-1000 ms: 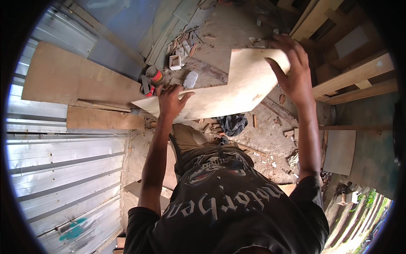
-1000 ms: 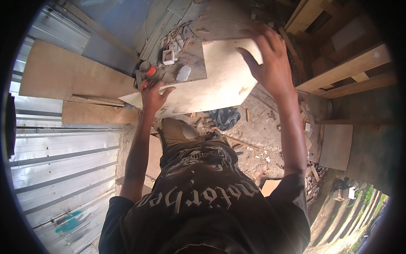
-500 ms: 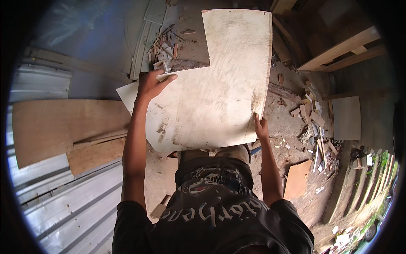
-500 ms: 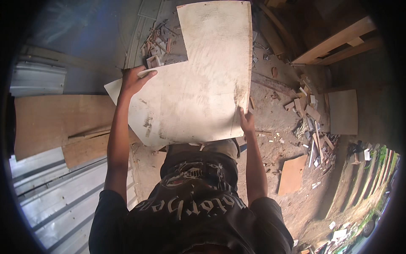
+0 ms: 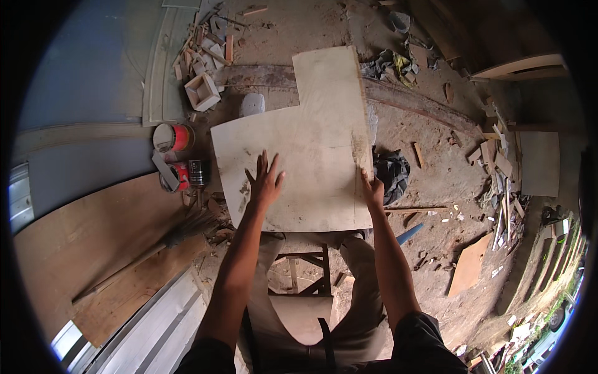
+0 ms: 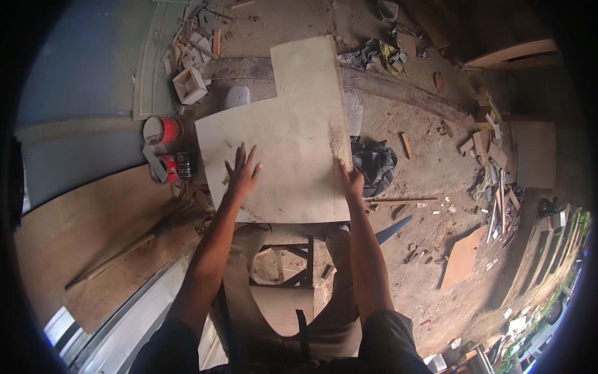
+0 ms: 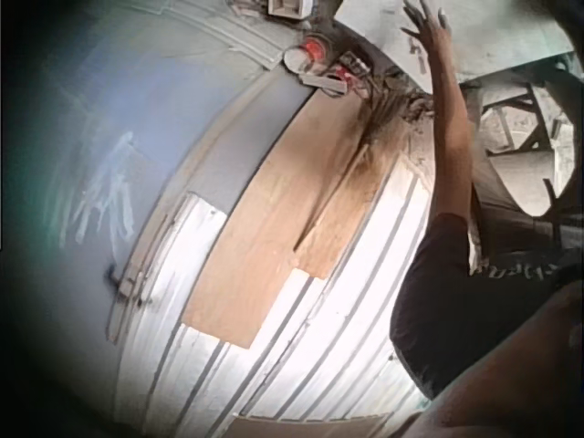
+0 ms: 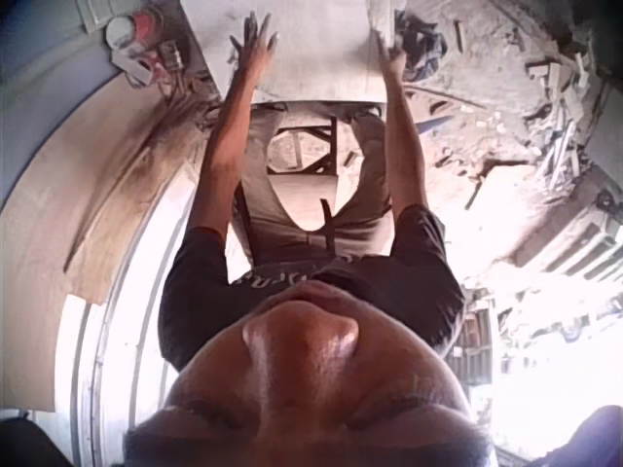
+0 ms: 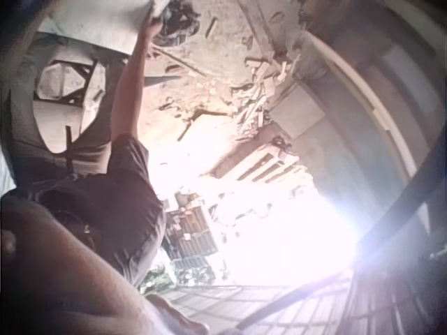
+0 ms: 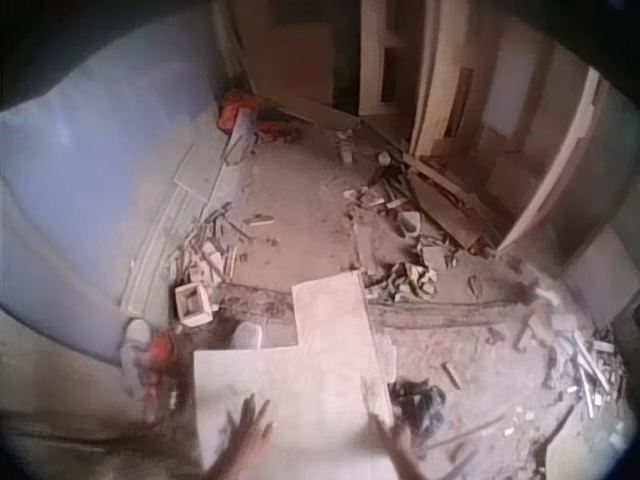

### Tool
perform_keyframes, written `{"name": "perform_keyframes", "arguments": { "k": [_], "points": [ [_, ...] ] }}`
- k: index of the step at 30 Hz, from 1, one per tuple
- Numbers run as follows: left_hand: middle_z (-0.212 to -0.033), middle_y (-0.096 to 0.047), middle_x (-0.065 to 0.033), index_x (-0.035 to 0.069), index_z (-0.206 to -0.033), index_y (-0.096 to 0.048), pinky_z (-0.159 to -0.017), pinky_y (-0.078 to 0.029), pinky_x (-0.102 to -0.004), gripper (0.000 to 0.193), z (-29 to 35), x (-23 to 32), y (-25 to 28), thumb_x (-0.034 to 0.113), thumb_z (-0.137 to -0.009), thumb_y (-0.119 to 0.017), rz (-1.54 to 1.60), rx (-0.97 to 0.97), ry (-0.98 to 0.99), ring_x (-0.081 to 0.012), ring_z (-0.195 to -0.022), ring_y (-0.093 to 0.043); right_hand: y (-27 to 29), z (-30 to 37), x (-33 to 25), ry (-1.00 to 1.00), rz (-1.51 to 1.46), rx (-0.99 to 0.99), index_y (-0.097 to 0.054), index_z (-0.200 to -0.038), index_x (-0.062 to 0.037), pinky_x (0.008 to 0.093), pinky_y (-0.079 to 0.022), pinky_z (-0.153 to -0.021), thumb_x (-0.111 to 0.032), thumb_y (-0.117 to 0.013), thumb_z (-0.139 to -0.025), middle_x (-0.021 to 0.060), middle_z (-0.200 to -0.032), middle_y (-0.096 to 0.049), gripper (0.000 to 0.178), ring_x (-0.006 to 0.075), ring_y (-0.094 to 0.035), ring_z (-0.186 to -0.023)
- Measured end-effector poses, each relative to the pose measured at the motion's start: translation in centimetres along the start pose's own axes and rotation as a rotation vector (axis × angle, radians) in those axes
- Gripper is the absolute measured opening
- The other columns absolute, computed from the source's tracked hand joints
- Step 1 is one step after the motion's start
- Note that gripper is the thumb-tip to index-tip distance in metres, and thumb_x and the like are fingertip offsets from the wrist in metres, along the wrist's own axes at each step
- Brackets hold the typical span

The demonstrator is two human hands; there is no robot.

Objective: The person positions a rectangular piece of plywood on a makeshift workbench, then uses a hand saw to cut it into two pieces. After completing the cut, the person lifts the separated pieces and places them aside.

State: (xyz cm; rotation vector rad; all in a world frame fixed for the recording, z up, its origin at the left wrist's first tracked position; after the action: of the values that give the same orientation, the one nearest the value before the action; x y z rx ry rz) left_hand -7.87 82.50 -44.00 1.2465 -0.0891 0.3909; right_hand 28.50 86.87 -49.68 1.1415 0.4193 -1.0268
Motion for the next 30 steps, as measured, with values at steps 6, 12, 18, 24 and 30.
{"name": "perform_keyframes", "arguments": {
  "k": [6,12,18,24,30],
  "points": [
    [-0.164,-0.011,-0.0125,0.023,-0.156,-0.026,-0.108,0.005,-0.075,0.077,3.0,-3.5,-11.5,0.062,-0.093,-0.045,-0.167,0.262,0.093,-0.0334,-0.151,-0.008,-8.2,-0.6,5.0,-0.196,-0.027,-0.155,-0.059,-0.063,0.0036,0.0368,-0.042,-0.048,-0.065,-0.061,-0.088,0.0048,-0.052,-0.052,0.073,0.0137,-0.053,-0.053],
    [-0.165,-0.006,-0.0117,0.021,-0.157,-0.022,-0.105,0.004,-0.0785,0.078,3.2,-2.9,-12.8,0.062,-0.094,-0.045,-0.105,0.208,0.067,-0.033,-0.152,-0.002,-6.0,-1.7,8.7,-0.092,0.132,-0.249,-0.062,-0.077,0.0049,0.0376,-0.048,-0.062,-0.069,-0.061,-0.085,0.0138,-0.07,-0.061,0.075,0.0228,-0.06,-0.068],
    [-0.165,-0.002,-0.0123,0.02,-0.157,-0.017,-0.106,-0.011,-0.0782,0.079,2.8,-2.7,-10.8,0.055,-0.095,-0.051,0.004,-0.078,0.096,-0.0341,-0.152,0.0,-5.5,-1.1,5.9,0.133,0.299,0.181,-0.055,-0.11,0.0044,0.049,-0.049,-0.09,-0.059,-0.066,-0.085,0.0324,-0.107,-0.062,0.069,0.0467,-0.06,-0.105],
    [-0.156,-0.024,-0.0276,0.0,-0.136,-0.051,-0.113,-0.026,-0.0611,0.055,9.7,1.1,-8.3,0.036,-0.095,-0.061,0.002,0.039,-0.136,-0.04,-0.147,-0.02,0.7,5.5,3.1,0.323,0.159,0.323,-0.059,-0.103,0.0036,0.0433,-0.051,-0.078,-0.05,-0.071,-0.085,0.0231,-0.093,-0.066,0.058,0.0382,-0.065,-0.089],
    [-0.09,-0.071,-0.0158,-0.001,-0.093,-0.068,-0.08,-0.051,-0.0366,0.026,19.5,7.3,-2.8,0.024,-0.096,-0.062,0.593,0.128,-0.294,-0.0252,-0.086,-0.067,6.9,19.3,-1.0,0.249,-0.594,0.281,-0.069,-0.082,0.0002,0.0295,-0.049,-0.063,-0.031,-0.074,-0.087,0.0069,-0.072,-0.069,0.032,0.0122,-0.063,-0.066]
  ]
}}
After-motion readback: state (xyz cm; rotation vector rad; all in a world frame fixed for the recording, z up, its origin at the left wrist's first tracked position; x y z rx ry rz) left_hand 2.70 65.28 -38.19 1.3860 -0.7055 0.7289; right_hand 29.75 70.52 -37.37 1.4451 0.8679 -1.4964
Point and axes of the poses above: each hand's wrist, its own z-axis away from the middle knuckle, its own y-axis out of the back of the hand, x = y × z, the point moved 3 cm from there along -z, towards the middle knuckle
